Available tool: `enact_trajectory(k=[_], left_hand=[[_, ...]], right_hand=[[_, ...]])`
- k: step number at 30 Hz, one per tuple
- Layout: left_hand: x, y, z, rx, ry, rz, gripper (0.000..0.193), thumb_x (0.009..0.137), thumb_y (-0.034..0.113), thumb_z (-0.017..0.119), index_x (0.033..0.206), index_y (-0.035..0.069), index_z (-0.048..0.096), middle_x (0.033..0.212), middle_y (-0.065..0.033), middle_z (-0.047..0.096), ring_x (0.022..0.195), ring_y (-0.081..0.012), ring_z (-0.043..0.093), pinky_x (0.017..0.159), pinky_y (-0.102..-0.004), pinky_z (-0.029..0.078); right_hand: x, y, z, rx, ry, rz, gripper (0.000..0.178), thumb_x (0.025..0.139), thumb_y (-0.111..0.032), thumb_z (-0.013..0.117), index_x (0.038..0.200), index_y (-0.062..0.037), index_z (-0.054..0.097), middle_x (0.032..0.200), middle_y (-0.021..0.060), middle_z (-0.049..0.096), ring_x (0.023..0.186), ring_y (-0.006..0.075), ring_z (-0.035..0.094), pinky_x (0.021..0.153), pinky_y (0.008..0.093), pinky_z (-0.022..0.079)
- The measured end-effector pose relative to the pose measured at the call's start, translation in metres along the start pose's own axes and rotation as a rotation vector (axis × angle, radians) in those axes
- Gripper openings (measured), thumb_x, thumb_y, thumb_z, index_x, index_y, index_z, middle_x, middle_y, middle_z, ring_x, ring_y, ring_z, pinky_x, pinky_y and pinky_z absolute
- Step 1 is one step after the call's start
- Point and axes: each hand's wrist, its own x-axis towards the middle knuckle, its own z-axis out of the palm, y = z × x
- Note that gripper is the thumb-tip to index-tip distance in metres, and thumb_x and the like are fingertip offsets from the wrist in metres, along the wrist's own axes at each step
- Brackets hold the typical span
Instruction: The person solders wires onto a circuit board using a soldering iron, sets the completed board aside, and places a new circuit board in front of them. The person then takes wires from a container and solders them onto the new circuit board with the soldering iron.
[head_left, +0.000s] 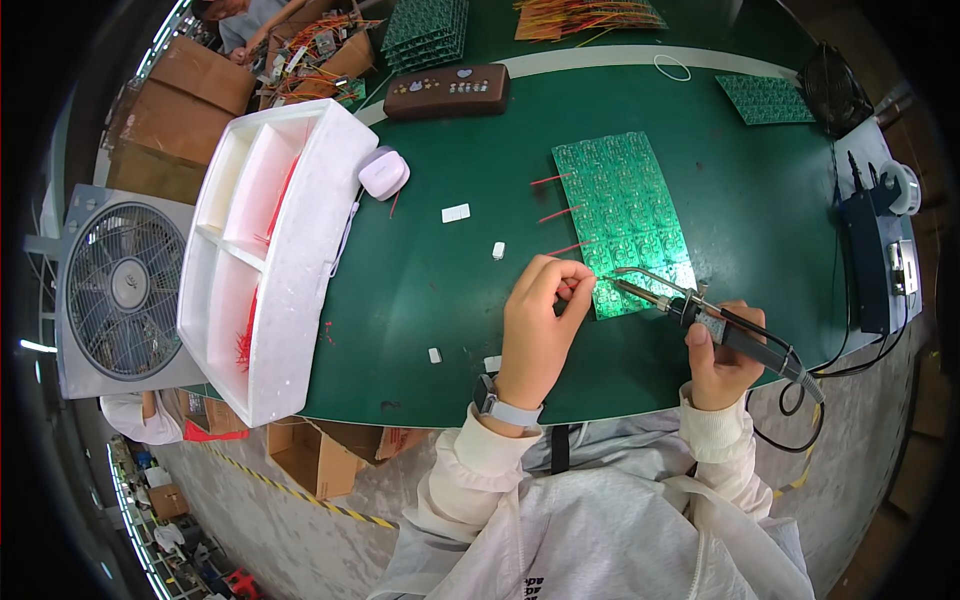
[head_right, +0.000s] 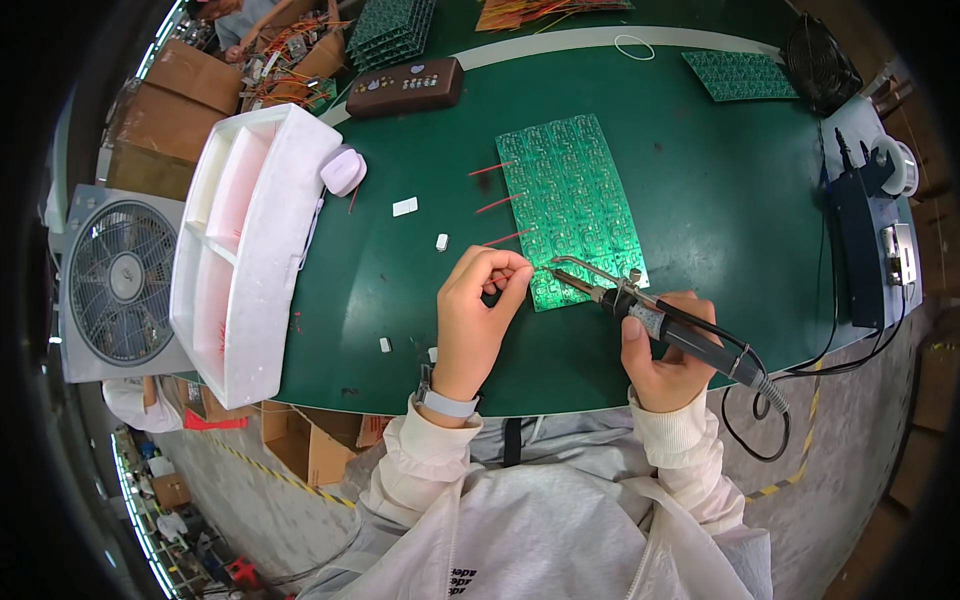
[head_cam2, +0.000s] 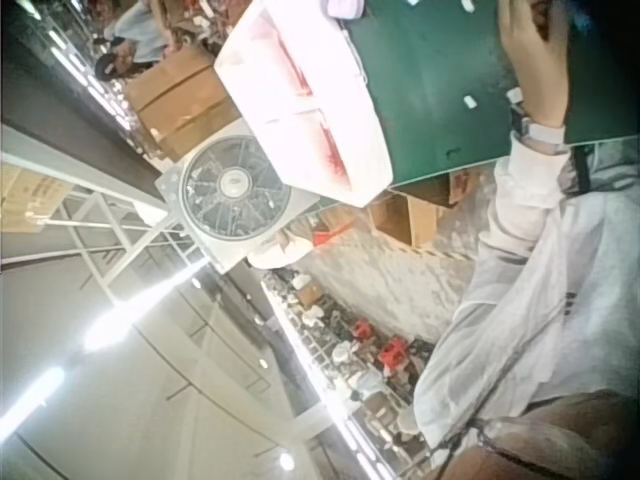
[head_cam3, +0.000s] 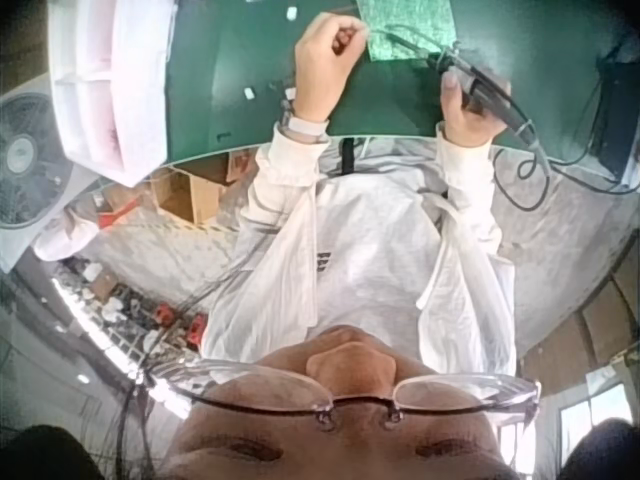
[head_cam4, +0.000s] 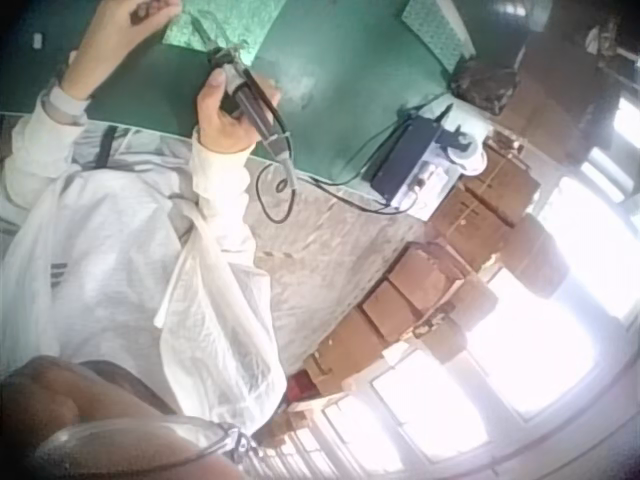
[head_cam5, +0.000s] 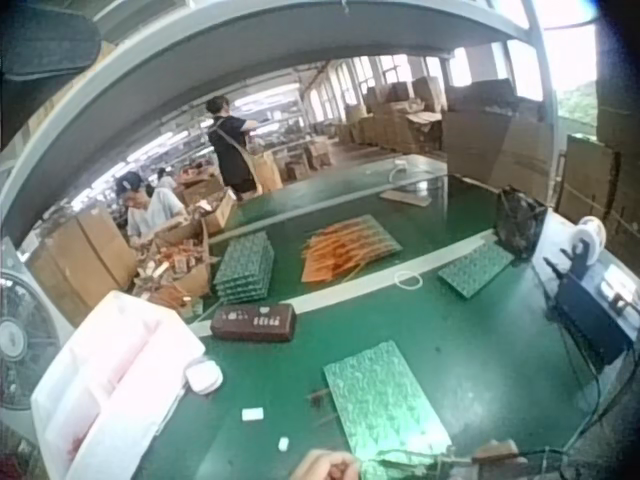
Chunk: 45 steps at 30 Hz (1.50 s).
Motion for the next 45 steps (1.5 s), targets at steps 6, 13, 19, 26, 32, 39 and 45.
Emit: enact_trajectory(k=[6,13,19,26,32,39,45], left_hand=[[0.0003,0.0009,-0.0005,-0.010,-0.010,-0.011,0.008,0.073,-0.001,0.060,0.078,-0.001,0.055,0.072,-0.0042,0.052,0.061,-0.0098,0.048,0.056,-0.0210,0.040],[0.0005,0.0004,-0.0013,-0.015,-0.022,-0.008,0.007,0.073,-0.001,0.060,0.078,-0.001,0.055,0.072,-0.0043,0.052,0.061,-0.0098,0.047,0.056,-0.0211,0.039],[0.0006,-0.0004,-0.0013,-0.008,-0.029,-0.002,0.007,0.073,-0.001,0.060,0.078,-0.001,0.055,0.072,-0.0041,0.052,0.060,-0.0095,0.047,0.055,-0.0209,0.039],[0.0002,-0.0008,0.0002,-0.007,-0.011,0.002,0.007,0.073,-0.001,0.060,0.078,-0.001,0.055,0.072,-0.0047,0.052,0.060,-0.0101,0.048,0.055,-0.0214,0.040],[-0.0003,-0.0012,0.0007,0.017,-0.006,0.025,0.007,0.072,-0.002,0.060,0.077,-0.001,0.055,0.072,-0.0055,0.053,0.060,-0.0108,0.049,0.055,-0.0218,0.041],[-0.0011,0.0004,0.0016,0.051,0.008,0.044,0.008,0.071,-0.002,0.060,0.077,-0.001,0.055,0.072,-0.0055,0.053,0.059,-0.0112,0.049,0.055,-0.0223,0.041],[-0.0020,-0.0001,0.0023,0.066,0.018,0.055,0.008,0.071,-0.003,0.060,0.076,-0.001,0.055,0.072,-0.0055,0.053,0.058,-0.0114,0.049,0.054,-0.0223,0.042]], right_hand=[[0.0014,-0.0025,0.0011,0.004,0.000,-0.010,0.025,0.068,-0.009,0.065,0.079,0.0023,0.047,0.071,0.0085,0.051,0.065,0.0157,0.048,0.059,0.0255,0.039],[0.0021,-0.0037,0.0014,-0.006,-0.020,-0.013,0.024,0.068,-0.009,0.065,0.078,0.0022,0.047,0.071,0.0089,0.052,0.064,0.0160,0.048,0.058,0.0258,0.039],[0.0022,-0.0019,0.0009,-0.030,-0.024,-0.057,0.024,0.068,-0.009,0.065,0.080,0.0022,0.047,0.071,0.0091,0.052,0.064,0.0160,0.048,0.058,0.0262,0.040],[0.0036,-0.0030,0.0025,-0.043,-0.060,-0.136,0.027,0.067,-0.012,0.067,0.081,0.0033,0.048,0.069,0.0103,0.053,0.059,0.0152,0.050,0.054,0.0245,0.041],[0.0032,-0.0016,0.0026,-0.066,-0.079,-0.187,0.028,0.066,-0.012,0.067,0.082,0.0036,0.050,0.068,0.0106,0.053,0.057,0.0151,0.051,0.054,0.0247,0.042],[0.0027,-0.0023,0.0035,-0.078,-0.072,-0.215,0.027,0.066,-0.012,0.067,0.081,0.0032,0.050,0.067,0.0106,0.054,0.056,0.0153,0.052,0.053,0.0253,0.043],[0.0027,-0.0024,0.0026,-0.079,-0.081,-0.186,0.028,0.068,-0.015,0.067,0.080,0.0024,0.050,0.067,0.0090,0.053,0.055,0.0146,0.051,0.051,0.0243,0.041]])
